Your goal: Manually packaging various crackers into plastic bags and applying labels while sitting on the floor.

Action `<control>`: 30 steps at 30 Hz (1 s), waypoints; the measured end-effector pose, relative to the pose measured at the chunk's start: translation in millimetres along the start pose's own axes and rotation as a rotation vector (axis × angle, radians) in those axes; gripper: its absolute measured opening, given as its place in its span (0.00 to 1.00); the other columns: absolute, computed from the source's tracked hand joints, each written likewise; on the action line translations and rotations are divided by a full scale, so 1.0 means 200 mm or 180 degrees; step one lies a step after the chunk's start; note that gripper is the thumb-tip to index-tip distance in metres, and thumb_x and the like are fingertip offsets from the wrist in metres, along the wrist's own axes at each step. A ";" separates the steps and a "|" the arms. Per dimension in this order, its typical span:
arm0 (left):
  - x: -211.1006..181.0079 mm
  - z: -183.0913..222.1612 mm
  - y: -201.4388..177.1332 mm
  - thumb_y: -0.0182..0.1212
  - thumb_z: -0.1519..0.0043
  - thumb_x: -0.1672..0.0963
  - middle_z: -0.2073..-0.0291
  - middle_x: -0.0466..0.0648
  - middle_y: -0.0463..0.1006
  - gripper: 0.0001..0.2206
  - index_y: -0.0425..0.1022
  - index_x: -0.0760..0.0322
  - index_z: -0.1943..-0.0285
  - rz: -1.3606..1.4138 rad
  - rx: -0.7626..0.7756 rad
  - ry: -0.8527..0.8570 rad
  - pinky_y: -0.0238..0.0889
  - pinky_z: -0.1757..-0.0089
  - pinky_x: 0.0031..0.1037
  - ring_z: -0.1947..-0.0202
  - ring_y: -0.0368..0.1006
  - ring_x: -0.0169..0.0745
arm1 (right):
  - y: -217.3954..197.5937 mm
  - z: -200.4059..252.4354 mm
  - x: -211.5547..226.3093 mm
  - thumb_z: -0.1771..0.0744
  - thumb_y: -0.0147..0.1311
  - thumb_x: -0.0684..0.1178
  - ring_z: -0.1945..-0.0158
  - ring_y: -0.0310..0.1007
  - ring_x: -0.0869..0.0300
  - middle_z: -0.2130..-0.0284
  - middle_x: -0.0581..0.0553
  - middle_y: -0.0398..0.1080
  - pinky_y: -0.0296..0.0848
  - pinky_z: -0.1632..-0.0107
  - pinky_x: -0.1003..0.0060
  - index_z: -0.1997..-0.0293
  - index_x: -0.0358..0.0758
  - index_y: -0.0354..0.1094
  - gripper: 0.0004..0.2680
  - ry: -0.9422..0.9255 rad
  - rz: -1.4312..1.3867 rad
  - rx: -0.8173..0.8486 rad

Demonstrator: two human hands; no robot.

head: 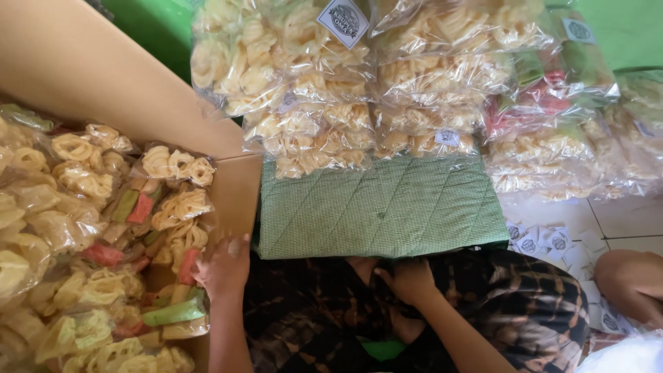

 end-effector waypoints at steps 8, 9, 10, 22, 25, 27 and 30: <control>-0.49 0.07 -0.36 0.55 0.38 0.43 0.23 0.47 0.50 0.28 0.63 0.45 0.27 0.1192 0.1117 -0.0727 0.44 0.37 0.65 0.24 0.36 0.55 | -0.11 -0.03 0.06 0.34 0.35 0.80 0.58 0.76 0.46 0.64 0.44 0.77 0.70 0.56 0.50 0.58 0.48 0.76 0.27 0.0282 -0.0331 0.1598; -0.59 0.07 -0.39 0.53 0.35 0.45 0.29 0.52 0.59 0.23 0.68 0.49 0.32 0.1543 0.0579 -0.0235 0.49 0.40 0.61 0.29 0.47 0.58 | -0.11 -0.02 0.06 0.37 0.40 0.84 0.52 0.74 0.45 0.58 0.43 0.76 0.69 0.50 0.50 0.53 0.48 0.74 0.30 0.0254 -0.0271 0.1772; -0.67 0.09 -0.43 0.50 0.33 0.46 0.35 0.58 0.67 0.20 0.73 0.53 0.37 0.1879 0.0030 0.0256 0.55 0.42 0.58 0.34 0.58 0.60 | -0.12 0.00 0.07 0.41 0.45 0.89 0.46 0.72 0.44 0.52 0.42 0.75 0.67 0.45 0.49 0.47 0.48 0.72 0.34 0.0225 -0.0211 0.1946; -1.39 0.05 -0.11 0.29 0.32 0.39 0.30 0.57 0.63 0.32 0.62 0.52 0.27 0.1213 0.0757 0.1680 0.29 0.33 0.61 0.31 0.56 0.63 | -0.24 0.00 0.08 0.41 0.48 0.87 0.45 0.73 0.48 0.50 0.43 0.75 0.68 0.42 0.55 0.46 0.48 0.72 0.34 0.0568 -0.0274 0.2327; -1.39 -0.01 -0.12 0.34 0.30 0.41 0.41 0.52 0.73 0.28 0.73 0.57 0.38 0.1385 0.0035 0.1649 0.43 0.37 0.65 0.36 0.63 0.56 | -0.19 0.02 0.07 0.40 0.44 0.88 0.41 0.70 0.49 0.47 0.44 0.74 0.61 0.37 0.53 0.42 0.47 0.69 0.36 0.0559 -0.0256 0.2452; -1.39 -0.02 -0.12 0.35 0.30 0.41 0.40 0.51 0.73 0.27 0.73 0.56 0.37 0.1408 0.0007 0.1660 0.42 0.36 0.65 0.36 0.64 0.55 | -0.20 0.01 0.06 0.41 0.44 0.88 0.42 0.71 0.49 0.48 0.44 0.74 0.62 0.38 0.54 0.43 0.47 0.70 0.35 0.0565 -0.0299 0.2448; -1.38 -0.05 -0.07 0.36 0.30 0.42 0.39 0.49 0.72 0.26 0.71 0.55 0.36 0.1382 -0.0010 0.1682 0.40 0.36 0.65 0.36 0.63 0.54 | -0.20 0.01 0.06 0.41 0.46 0.88 0.45 0.73 0.49 0.51 0.43 0.75 0.65 0.41 0.55 0.47 0.46 0.72 0.35 0.0588 -0.0344 0.2394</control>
Point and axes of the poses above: each hand's wrist, its own z-axis away from the middle knuckle, its own y-axis out of the palm, x = y × z, the point moved 9 cm from there along -z, towards the middle knuckle
